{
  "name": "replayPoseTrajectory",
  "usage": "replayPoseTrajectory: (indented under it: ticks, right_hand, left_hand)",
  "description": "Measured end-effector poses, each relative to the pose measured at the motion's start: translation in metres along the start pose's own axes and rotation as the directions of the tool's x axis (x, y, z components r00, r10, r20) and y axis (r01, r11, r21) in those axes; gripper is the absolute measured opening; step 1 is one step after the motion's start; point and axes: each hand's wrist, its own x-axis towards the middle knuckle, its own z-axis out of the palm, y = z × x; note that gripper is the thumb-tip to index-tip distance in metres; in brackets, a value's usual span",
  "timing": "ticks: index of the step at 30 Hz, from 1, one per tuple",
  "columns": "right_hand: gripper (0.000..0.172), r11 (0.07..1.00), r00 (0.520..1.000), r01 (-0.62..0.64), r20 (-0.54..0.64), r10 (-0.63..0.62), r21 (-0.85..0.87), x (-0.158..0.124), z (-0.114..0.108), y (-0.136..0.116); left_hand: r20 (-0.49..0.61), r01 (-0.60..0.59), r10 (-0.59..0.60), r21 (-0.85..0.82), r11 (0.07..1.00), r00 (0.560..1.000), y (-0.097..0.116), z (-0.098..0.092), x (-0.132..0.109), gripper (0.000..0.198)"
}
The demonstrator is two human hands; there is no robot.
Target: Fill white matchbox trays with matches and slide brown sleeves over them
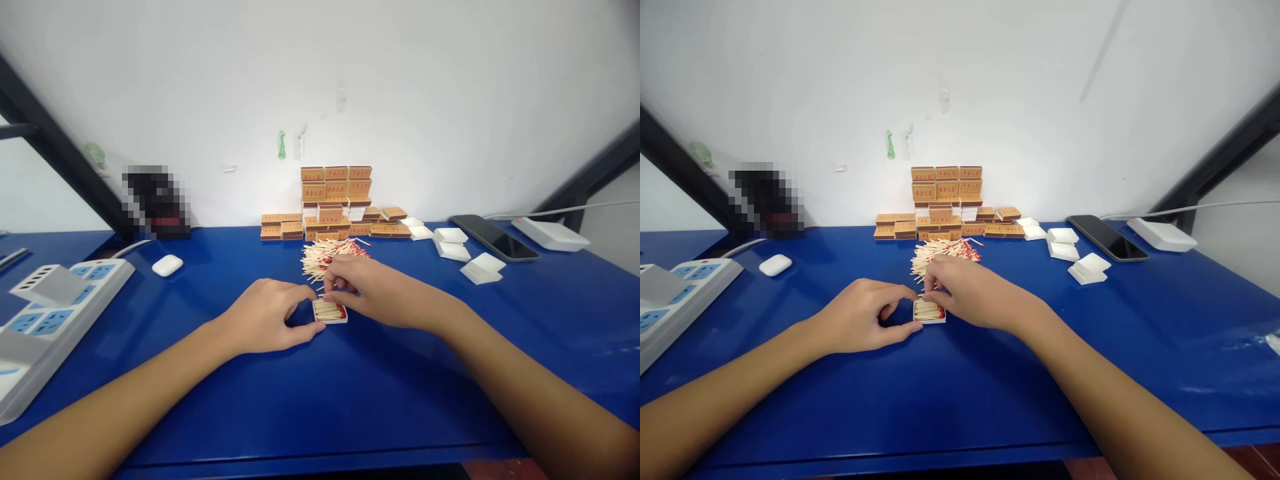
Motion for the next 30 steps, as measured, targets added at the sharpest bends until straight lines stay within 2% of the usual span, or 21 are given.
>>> replayPoseTrajectory:
  ticks: [9,16,20,30]
  right_hand:
    - [0.012,0.999,0.998,-0.018,0.059,0.015,0.038,-0.002,0.006,-0.005]
    - [0.016,1.000,1.000,0.025,0.002,-0.025,-0.005,-0.003,0.001,-0.004]
    - [0.009,1.000,1.000,0.011,-0.019,-0.011,-0.011,-0.006,-0.007,0.002]
    - [0.005,0.999,0.998,-0.036,0.051,0.037,-0.027,-0.008,-0.004,0.001]
  left_hand:
    - [0.024,0.021,-0.021,-0.014,1.000,0.999,0.002,-0.002,0.002,0.022]
    - [0.020,0.020,-0.020,-0.001,1.000,1.000,0.002,-0.001,0.001,0.025]
    - [0.006,0.009,-0.009,-0.007,1.000,1.000,0.001,-0.002,0.000,0.025]
    - [0.020,0.005,-0.006,0.011,1.000,1.000,0.000,-0.002,0.002,0.028]
